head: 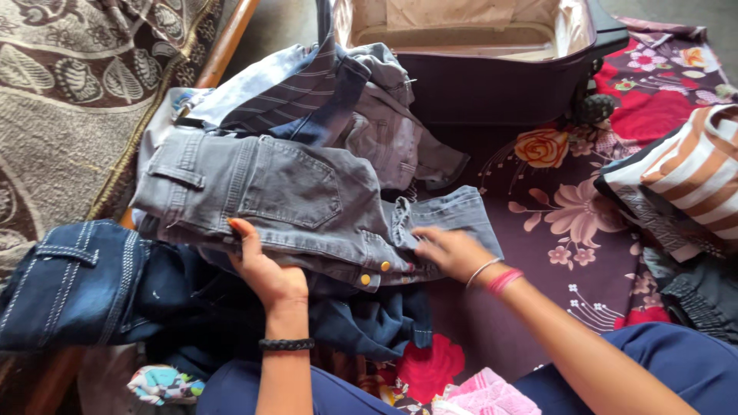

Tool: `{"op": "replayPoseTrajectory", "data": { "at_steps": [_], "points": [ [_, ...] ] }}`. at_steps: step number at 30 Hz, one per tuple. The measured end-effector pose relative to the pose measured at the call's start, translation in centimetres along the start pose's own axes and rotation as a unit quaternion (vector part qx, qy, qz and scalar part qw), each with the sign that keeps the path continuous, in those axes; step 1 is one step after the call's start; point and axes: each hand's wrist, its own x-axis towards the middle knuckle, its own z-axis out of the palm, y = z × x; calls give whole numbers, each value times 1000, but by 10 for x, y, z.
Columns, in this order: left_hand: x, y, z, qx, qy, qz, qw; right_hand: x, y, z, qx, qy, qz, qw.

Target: The person picks up various clothing items, such as jeans and a t-shirt, from a pile on the floor, folds them by hand, and places them into an open suitcase.

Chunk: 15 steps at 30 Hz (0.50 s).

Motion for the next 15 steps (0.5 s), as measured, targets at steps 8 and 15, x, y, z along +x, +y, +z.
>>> {"op": "replayPoseTrajectory", "data": {
  "at_steps": [8, 15],
  "points": [
    [-6, 8, 9, 16, -37, -1, 999, 8, 109, -36, 65, 277, 123, 951],
    [-8, 21, 15, -35, -84, -84, 992, 8, 110, -62, 82, 160, 185, 966]
  ]
}}
